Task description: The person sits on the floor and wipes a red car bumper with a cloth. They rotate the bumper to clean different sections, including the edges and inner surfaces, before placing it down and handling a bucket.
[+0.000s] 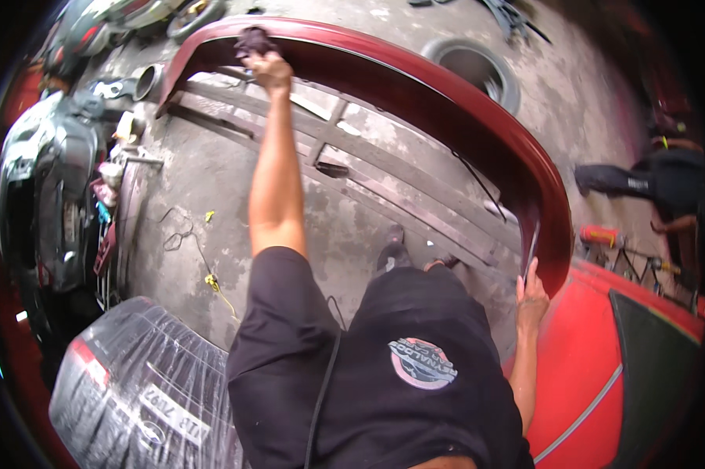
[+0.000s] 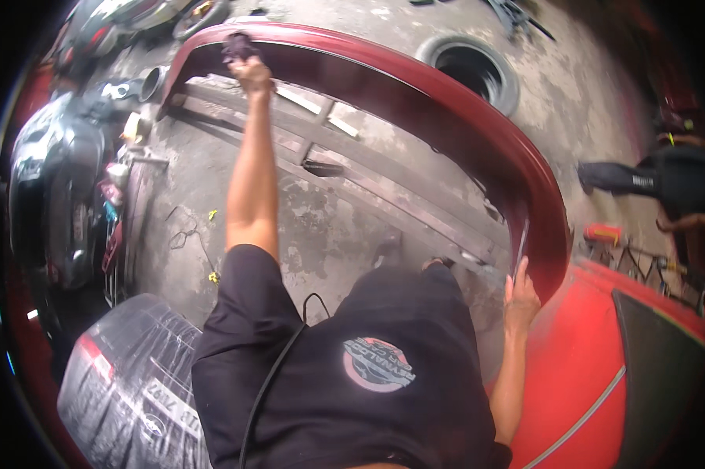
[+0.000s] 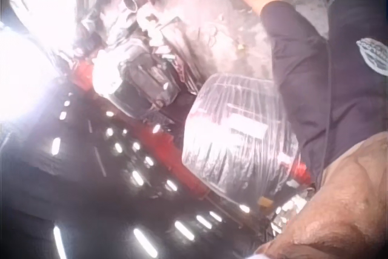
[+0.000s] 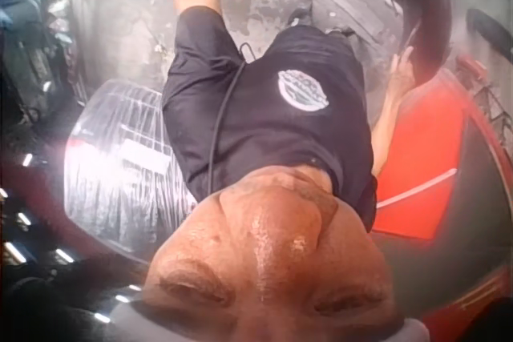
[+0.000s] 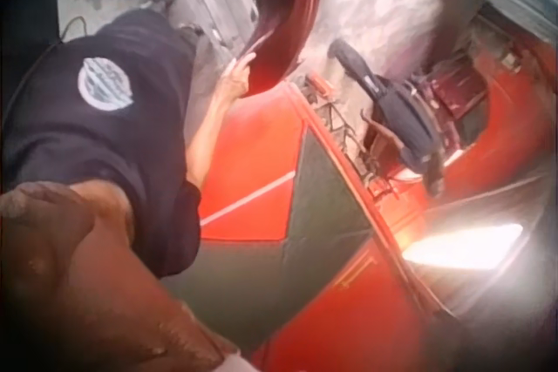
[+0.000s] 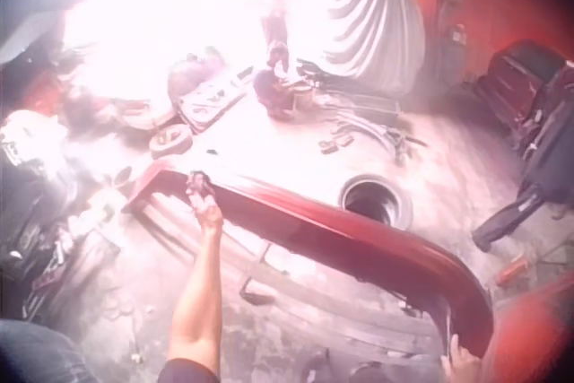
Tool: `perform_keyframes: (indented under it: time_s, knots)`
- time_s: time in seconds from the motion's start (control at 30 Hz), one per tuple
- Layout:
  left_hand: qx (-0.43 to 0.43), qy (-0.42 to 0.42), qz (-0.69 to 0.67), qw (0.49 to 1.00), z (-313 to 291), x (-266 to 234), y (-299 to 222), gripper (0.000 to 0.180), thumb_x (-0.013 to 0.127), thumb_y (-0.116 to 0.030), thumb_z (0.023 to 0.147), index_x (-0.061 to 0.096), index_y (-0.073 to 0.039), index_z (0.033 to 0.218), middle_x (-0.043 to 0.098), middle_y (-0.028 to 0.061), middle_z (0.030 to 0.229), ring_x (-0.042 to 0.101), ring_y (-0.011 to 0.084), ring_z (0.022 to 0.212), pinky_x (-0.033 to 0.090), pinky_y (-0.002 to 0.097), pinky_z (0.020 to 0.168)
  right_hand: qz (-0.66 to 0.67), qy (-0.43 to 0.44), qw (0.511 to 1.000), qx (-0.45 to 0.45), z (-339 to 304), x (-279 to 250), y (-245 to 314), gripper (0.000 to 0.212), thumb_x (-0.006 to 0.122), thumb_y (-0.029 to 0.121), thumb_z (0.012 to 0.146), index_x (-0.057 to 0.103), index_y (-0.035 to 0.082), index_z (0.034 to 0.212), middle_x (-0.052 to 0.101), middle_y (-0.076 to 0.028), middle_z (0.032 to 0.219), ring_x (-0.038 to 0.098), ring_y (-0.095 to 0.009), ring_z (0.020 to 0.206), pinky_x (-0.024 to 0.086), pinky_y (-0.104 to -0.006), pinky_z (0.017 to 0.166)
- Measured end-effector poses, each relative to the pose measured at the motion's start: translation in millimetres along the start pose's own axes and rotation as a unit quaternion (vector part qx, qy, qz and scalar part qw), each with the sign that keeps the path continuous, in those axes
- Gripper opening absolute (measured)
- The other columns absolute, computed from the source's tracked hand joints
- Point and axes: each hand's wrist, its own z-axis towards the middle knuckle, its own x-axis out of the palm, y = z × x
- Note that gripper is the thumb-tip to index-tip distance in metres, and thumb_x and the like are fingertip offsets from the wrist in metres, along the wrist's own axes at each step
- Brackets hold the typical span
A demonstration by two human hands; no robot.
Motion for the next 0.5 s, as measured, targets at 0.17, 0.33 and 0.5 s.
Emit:
perform_keyframes:
  time_s: [0.17, 0.33, 0.5]
  knots:
    - [0.069, 0.079, 0.026, 0.994, -88.4, 14.0, -83.1, 0.044, 0.052, -0.009, 0.088, 0.061, 0.009, 0.127, 0.060, 0.0322, 0.127, 0.052, 0.0471, 0.125, 0.035, 0.0524, 0.113, -0.038, -0.011, 0.999, 0.007, 5.5, -8.1, -0.9, 0.064, 0.075, 0.026, 0.091, 0.051, 0.014, 0.150, 0.060, -0.010, 0.085, 0.067, -0.028, 0.073, 0.056, -0.0425, 0.063]
    - [0.089, 0.218, -0.021, 0.972, -238.1, 23.7, -225.5, 0.063, 0.056, -0.019, 0.101, 0.036, -0.009, 0.160, 0.017, 0.0301, 0.167, 0.009, 0.0443, 0.157, 0.010, 0.0501, 0.127, 0.003, -0.044, 0.999, -0.002, 4.7, 1.7, -9.0, 0.058, 0.074, 0.026, 0.091, 0.057, 0.014, 0.145, 0.065, -0.015, 0.093, 0.069, -0.030, 0.081, 0.059, -0.0428, 0.068]
    - [0.152, 0.306, -0.057, 0.938, -361.0, 42.7, -305.9, 0.072, 0.062, -0.013, 0.095, 0.034, -0.007, 0.160, 0.011, 0.0254, 0.170, 0.000, 0.0475, 0.157, 0.003, 0.0617, 0.124, 0.063, -0.069, 0.995, -0.037, -4.4, 5.3, -19.8, 0.051, 0.072, 0.022, 0.091, 0.062, 0.013, 0.140, 0.068, -0.024, 0.111, 0.071, -0.036, 0.092, 0.060, -0.0447, 0.075]
